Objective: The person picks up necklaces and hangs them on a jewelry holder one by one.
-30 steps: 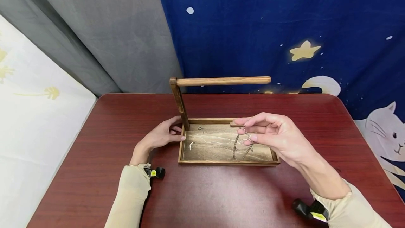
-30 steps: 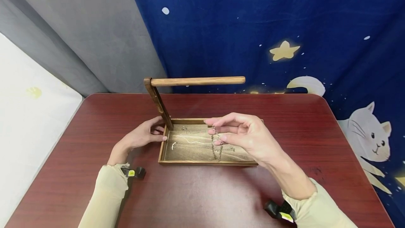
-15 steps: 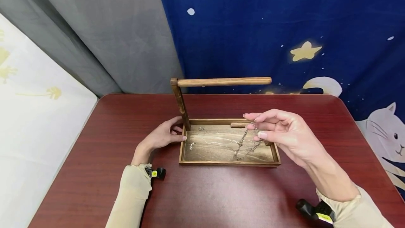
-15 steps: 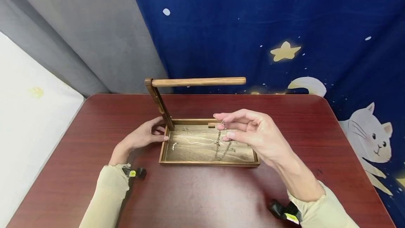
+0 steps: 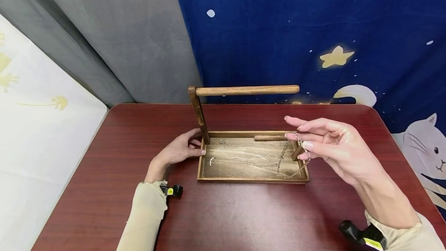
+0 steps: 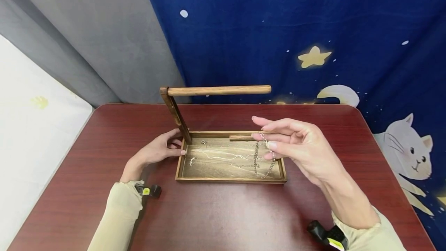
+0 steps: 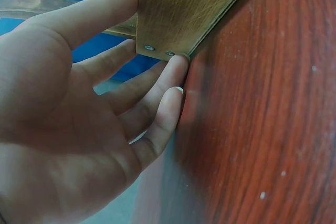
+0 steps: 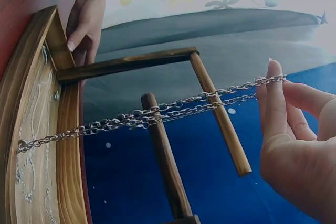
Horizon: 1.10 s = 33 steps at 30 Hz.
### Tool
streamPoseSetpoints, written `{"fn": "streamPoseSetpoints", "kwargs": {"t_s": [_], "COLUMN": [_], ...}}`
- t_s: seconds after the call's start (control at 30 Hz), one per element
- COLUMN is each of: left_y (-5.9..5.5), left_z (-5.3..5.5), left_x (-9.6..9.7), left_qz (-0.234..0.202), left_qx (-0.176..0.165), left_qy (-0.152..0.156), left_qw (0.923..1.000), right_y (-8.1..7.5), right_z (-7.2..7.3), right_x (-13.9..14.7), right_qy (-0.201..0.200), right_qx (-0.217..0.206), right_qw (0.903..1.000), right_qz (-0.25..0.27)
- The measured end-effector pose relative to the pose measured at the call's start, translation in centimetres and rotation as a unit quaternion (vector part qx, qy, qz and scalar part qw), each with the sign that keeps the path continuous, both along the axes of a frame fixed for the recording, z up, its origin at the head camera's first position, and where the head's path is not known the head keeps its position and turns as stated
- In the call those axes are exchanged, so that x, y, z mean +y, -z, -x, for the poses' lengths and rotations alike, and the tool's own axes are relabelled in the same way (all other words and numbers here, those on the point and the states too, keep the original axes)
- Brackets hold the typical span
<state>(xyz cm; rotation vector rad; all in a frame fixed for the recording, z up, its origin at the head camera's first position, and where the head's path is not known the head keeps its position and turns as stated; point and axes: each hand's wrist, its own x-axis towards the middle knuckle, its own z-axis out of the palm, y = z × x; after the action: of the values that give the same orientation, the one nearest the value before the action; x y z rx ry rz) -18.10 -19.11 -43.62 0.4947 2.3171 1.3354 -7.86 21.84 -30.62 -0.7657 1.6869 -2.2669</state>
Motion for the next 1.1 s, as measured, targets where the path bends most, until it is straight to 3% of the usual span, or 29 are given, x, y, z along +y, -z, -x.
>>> {"fn": "streamPoseSetpoints", "kwargs": {"t_s": [0.13, 0.43, 0.77, 1.1], "left_y": [-0.2, 0.0, -0.3, -0.2], "left_z": [-0.1, 0.0, -0.1, -0.2], "left_x": [0.0, -0.2, -0.1, -0.2], "left_qz": [0.002, -0.002, -0.004, 0.002], "left_qx": [-0.014, -0.009, -0.009, -0.005], "left_qy": [0.006, 0.015, 0.009, 0.005], "left_qw": [0.9999, 0.9999, 0.9999, 1.0000], "right_y": [-0.2, -0.6, -1.0, -1.1], "right_z": [-0.1, -0.3, -0.6, -0.5], "right_x": [0.8, 2.4, 3.7, 4.7], "right_qy": [0.006, 0.011, 0.055, 0.072], "right_qx": [0.004, 0.035, 0.031, 0.043], "right_qw": [1.0000, 0.9990, 0.9977, 0.9926], "right_qz": [0.000, 0.024, 0.025, 0.088]}}
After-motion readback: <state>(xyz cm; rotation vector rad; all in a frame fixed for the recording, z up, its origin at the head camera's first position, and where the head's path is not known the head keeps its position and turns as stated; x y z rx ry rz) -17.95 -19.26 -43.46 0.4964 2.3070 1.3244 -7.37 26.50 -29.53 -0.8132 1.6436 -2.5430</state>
